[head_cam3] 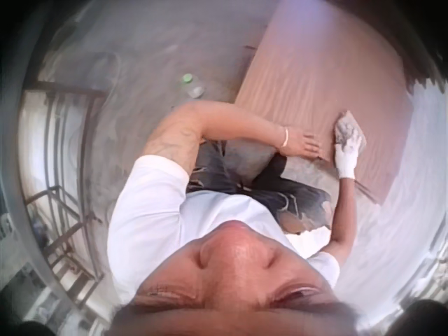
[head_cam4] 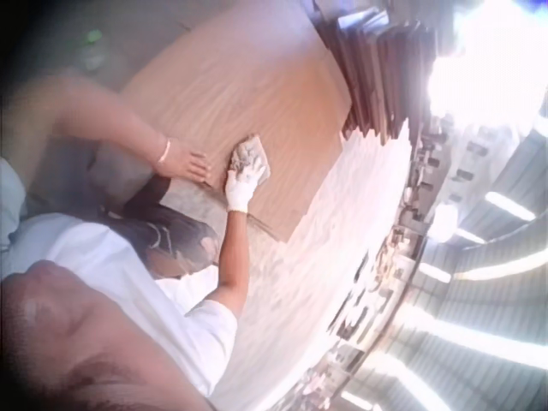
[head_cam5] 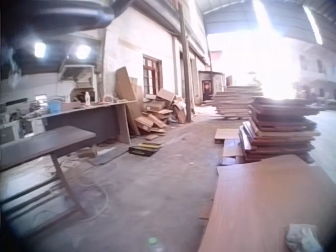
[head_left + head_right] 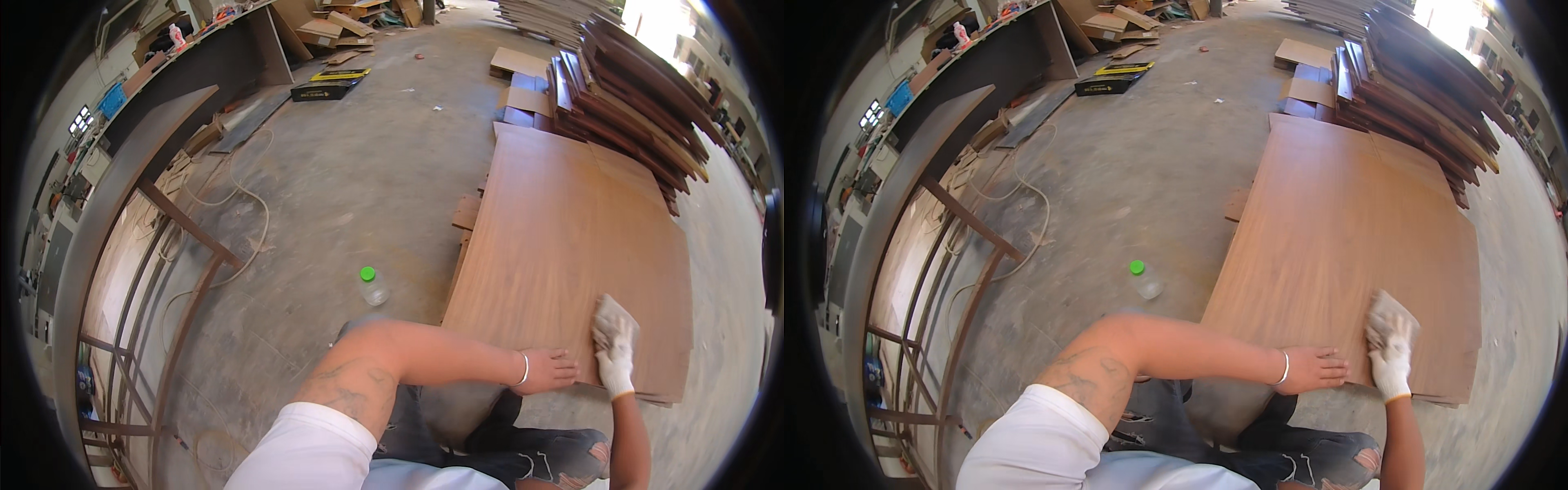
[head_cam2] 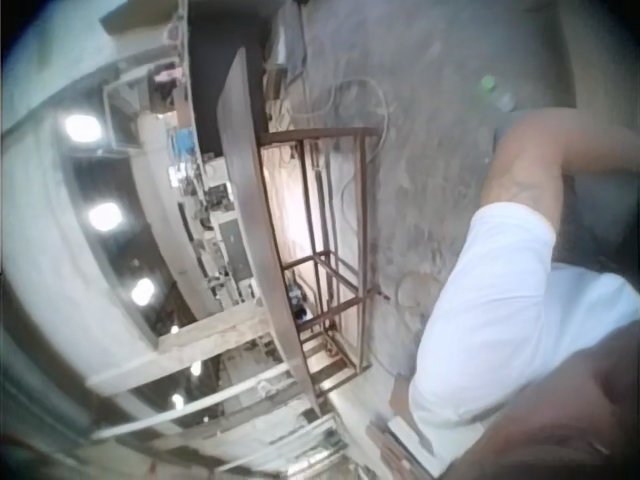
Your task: The person sits on the floor and scrapes a wooden board with a small tool, then wipes the surface with a cloth. The person handles a plastic bottle and a cloth while cleaning the board.
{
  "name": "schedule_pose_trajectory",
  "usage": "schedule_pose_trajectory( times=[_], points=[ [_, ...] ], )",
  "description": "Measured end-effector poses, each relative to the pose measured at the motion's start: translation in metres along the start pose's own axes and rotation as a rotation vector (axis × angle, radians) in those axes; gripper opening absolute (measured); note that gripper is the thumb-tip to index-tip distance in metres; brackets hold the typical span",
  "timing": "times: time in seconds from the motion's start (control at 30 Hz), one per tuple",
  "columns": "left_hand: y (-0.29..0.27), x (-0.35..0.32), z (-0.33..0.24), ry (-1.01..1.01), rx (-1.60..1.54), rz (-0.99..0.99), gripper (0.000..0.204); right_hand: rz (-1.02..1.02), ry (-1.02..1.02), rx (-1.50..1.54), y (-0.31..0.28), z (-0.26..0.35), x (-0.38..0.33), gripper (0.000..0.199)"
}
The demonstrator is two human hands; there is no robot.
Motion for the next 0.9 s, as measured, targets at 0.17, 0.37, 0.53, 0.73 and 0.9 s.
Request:
schedule_pose_trajectory(
  times=[0.17,0.37,0.53,0.73,0.9],
  points=[
    [-0.019,-0.005,0.039,-0.042,-0.115,0.175,0.070,-0.544,0.259,0.175,-0.036,-0.216,-0.154,0.074],
    [-0.114,-0.026,0.098,-0.475,-0.291,0.308,0.028,-0.294,1.161,0.536,0.048,-0.237,-0.289,0.057],
    [-0.292,-0.024,0.123,-0.391,-0.336,-0.571,0.019,-0.307,1.112,0.895,0.084,-0.231,-0.296,0.055],
    [-0.442,-0.096,0.124,-0.123,-0.600,-1.104,0.024,-0.245,0.720,1.646,0.002,-0.154,-0.219,0.057],
    [-0.459,-0.105,0.122,0.182,-0.544,-1.004,0.048,-0.579,0.778,1.073,-0.064,-0.120,-0.211,0.035]
  ],
)
Point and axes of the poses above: each hand's wrist, its own x-axis towards the middle knuckle, its own y-axis out of the palm, z = x × y, the point moved 7 cm from there along x, towards the middle knuckle, and after that the axes turned 5 degrees about x, right-handed, at the moved point
